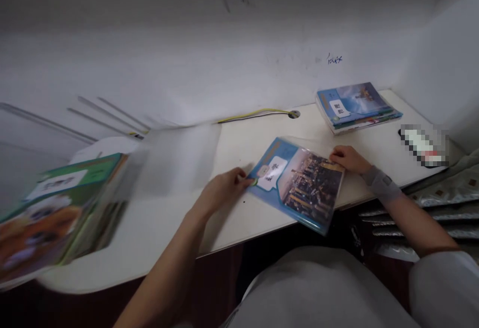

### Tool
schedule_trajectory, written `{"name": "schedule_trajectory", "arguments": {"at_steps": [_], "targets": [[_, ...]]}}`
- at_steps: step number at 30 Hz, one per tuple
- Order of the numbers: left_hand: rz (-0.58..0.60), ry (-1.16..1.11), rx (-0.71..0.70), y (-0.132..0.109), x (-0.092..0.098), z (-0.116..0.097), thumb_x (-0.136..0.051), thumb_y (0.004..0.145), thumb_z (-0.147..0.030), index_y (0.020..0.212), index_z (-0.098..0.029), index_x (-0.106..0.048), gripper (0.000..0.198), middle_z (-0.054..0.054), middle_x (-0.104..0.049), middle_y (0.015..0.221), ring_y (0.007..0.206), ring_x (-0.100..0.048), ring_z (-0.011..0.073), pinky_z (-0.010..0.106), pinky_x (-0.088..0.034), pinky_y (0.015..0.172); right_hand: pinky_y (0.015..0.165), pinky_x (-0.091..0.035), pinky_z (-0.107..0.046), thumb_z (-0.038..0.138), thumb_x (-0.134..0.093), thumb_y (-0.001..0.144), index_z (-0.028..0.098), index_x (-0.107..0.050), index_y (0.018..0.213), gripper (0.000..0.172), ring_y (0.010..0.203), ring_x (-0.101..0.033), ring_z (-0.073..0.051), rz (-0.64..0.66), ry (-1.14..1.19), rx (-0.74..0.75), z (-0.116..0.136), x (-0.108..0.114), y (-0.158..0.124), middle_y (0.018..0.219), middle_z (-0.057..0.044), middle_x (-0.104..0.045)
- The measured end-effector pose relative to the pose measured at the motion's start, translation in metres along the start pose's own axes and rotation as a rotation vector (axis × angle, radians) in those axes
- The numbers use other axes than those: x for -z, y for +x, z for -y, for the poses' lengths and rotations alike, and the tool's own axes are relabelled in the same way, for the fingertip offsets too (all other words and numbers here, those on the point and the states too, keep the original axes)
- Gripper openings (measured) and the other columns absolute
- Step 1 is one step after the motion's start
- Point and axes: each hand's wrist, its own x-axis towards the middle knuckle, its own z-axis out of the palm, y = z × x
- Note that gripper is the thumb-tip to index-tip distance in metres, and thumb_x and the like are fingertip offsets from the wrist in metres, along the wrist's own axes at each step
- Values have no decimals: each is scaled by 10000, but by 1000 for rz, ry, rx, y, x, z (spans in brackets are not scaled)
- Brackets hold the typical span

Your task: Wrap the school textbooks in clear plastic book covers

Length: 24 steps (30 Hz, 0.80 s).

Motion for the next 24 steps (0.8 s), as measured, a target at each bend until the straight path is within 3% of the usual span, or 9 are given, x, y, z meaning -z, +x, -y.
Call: {"name": "schedule_trajectory", "arguments": {"at_steps": [3, 5, 8, 12, 17, 21, 24], "targets": [[182, -90, 3, -40, 3, 15, -474, 817, -514, 881, -234, -617, 321, 16, -671, 702, 664, -628, 207, 270, -389, 588, 614, -404, -282, 478, -585, 678, 165, -617, 688, 315, 622, -535, -144, 180, -9, 64, 13, -2, 33, 646, -12, -631], [217, -175, -21, -49, 5, 18, -426, 836, -520, 860, -229, -626, 354, 10, -660, 651, 627, -615, 194, 270, -398, 597, 588, -380, -272, 483, -597, 661, 164, -613, 670, 320, 592, -514, -135, 267, -76, 96, 21, -2, 49, 610, -5, -613], [56, -246, -41, -31, 6, 15, -398, 846, -488, 890, -202, -648, 383, 50, -696, 768, 700, -628, 196, 279, -420, 649, 546, -318, -264, 507, -609, 652, 176, -566, 587, 340, 557, -470, -123, 298, -249, 127, 25, 1, 60, 536, 16, -551], [-70, -317, -78, 21, 6, 0, -435, 842, -459, 906, -167, -665, 377, 93, -713, 907, 760, -632, 189, 276, -442, 696, 554, -311, -271, 544, -595, 680, 181, -547, 588, 378, 579, -490, -136, 271, -336, 90, 18, 10, 42, 563, 10, -558], [-96, -295, -90, 59, 3, -18, -450, 859, -432, 898, -144, -658, 357, 73, -708, 830, 695, -615, 169, 258, -447, 644, 599, -341, -283, 406, -540, 777, 196, -567, 656, 244, 654, -558, -173, 80, -466, 15, 9, 5, 5, 670, -30, -631], [-175, -220, -46, 60, -5, -21, -413, 898, -372, 926, -177, -626, 291, 70, -702, 893, 778, -624, 186, 274, -441, 698, 623, -339, -295, 278, -462, 848, 200, -585, 746, 178, 721, -597, -200, -116, -689, -19, 11, -15, -6, 771, -67, -676], [-235, -138, 21, 54, -9, -21, -381, 919, -321, 998, -199, -587, 252, 100, -692, 978, 887, -628, 230, 306, -426, 740, 634, -341, -306, 248, -409, 888, 185, -592, 830, 203, 760, -612, -220, -187, -818, -21, 17, -30, 4, 839, -104, -686]]}}
